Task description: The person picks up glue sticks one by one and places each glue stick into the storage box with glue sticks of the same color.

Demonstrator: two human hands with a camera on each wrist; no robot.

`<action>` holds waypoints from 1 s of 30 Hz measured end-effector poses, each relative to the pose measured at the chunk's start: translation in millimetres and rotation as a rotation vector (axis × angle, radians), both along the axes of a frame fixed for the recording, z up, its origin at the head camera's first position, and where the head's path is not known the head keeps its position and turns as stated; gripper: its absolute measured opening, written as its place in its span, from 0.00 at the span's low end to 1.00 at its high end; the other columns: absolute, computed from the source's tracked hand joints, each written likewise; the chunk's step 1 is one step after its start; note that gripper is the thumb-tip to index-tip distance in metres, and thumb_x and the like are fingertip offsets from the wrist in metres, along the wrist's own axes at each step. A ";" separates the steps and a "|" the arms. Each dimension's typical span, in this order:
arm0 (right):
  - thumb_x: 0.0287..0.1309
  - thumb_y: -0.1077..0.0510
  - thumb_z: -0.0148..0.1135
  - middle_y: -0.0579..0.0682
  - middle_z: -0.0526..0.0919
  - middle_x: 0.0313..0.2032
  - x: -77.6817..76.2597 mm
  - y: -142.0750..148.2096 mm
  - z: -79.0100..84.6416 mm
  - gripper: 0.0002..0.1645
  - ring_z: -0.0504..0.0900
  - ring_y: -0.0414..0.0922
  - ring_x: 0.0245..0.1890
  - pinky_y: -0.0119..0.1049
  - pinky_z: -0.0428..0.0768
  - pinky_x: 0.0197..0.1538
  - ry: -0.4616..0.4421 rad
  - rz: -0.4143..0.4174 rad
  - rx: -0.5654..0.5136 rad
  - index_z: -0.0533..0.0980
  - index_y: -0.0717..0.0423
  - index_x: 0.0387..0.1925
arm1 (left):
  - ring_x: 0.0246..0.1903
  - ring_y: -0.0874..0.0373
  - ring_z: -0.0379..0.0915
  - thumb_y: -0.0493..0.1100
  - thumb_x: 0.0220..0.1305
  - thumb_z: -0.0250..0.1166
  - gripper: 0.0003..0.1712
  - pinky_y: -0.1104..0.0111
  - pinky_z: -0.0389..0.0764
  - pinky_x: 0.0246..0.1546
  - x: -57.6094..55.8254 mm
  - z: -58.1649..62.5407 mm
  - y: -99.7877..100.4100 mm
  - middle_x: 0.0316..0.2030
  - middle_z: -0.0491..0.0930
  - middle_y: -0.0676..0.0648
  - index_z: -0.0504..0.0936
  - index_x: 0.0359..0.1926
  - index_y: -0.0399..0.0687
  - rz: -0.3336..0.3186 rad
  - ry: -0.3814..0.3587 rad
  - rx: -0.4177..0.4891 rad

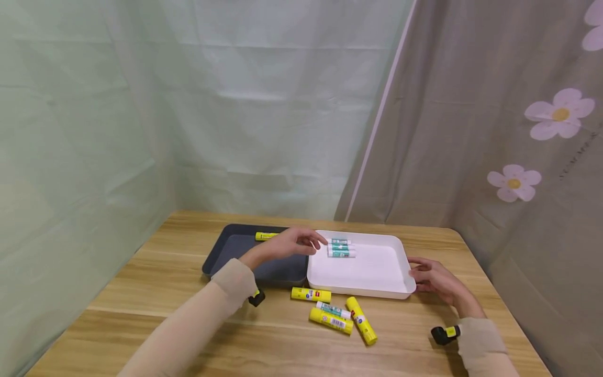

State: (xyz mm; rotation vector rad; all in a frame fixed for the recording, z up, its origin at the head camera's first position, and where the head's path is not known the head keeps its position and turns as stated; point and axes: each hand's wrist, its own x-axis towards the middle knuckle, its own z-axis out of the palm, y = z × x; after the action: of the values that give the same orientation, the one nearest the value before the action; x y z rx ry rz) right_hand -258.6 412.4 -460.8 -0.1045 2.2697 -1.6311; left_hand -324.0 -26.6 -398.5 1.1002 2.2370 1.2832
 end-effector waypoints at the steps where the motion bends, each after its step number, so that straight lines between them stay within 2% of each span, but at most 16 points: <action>1: 0.75 0.58 0.57 0.54 0.80 0.54 0.1 0.1 0.1 0.44 0.84 0.45 0.45 0.41 0.86 0.49 0.000 0.001 -0.002 0.47 0.76 0.77 | 0.52 0.55 0.79 0.34 0.75 0.63 0.19 0.67 0.81 0.51 2.4 -0.6 -0.9 0.55 0.83 0.46 0.83 0.63 0.46 -0.003 -0.002 0.001; 12: 0.76 0.58 0.57 0.53 0.81 0.53 -0.6 1.5 -1.1 0.44 0.85 0.45 0.45 0.41 0.86 0.48 0.005 0.012 -0.012 0.46 0.77 0.77 | 0.51 0.55 0.79 0.34 0.74 0.64 0.19 0.68 0.80 0.51 25.2 -8.0 -9.2 0.55 0.83 0.46 0.82 0.63 0.42 -0.043 -0.016 0.023; 20: 0.75 0.58 0.57 0.53 0.81 0.53 0.0 1.5 -1.5 0.44 0.84 0.45 0.45 0.41 0.86 0.48 0.004 0.005 -0.002 0.47 0.77 0.77 | 0.51 0.53 0.79 0.34 0.74 0.63 0.18 0.67 0.80 0.50 37.2 -12.6 -13.9 0.52 0.84 0.50 0.83 0.61 0.48 -0.053 -0.020 -0.004; 25: 0.75 0.58 0.57 0.53 0.81 0.53 0.2 1.4 -1.1 0.44 0.84 0.45 0.45 0.40 0.86 0.48 0.005 0.008 0.000 0.47 0.77 0.77 | 0.50 0.57 0.79 0.35 0.74 0.64 0.18 0.68 0.80 0.49 43.6 -15.2 -16.6 0.52 0.85 0.43 0.84 0.61 0.50 -0.054 -0.030 -0.010; 30: 0.75 0.58 0.57 0.54 0.80 0.53 0.2 0.7 -0.6 0.44 0.84 0.45 0.45 0.40 0.85 0.48 0.004 0.002 0.009 0.47 0.77 0.77 | 0.48 0.60 0.80 0.35 0.73 0.65 0.17 0.69 0.80 0.48 50.0 -20.4 -18.3 0.51 0.85 0.44 0.85 0.59 0.50 -0.065 -0.031 -0.014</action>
State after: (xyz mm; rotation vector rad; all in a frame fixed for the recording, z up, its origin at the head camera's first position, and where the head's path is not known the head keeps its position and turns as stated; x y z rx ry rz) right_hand -258.5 413.2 -461.4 -0.1082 2.2795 -1.6208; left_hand -274.0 -44.9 -418.9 1.1300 2.1664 1.2485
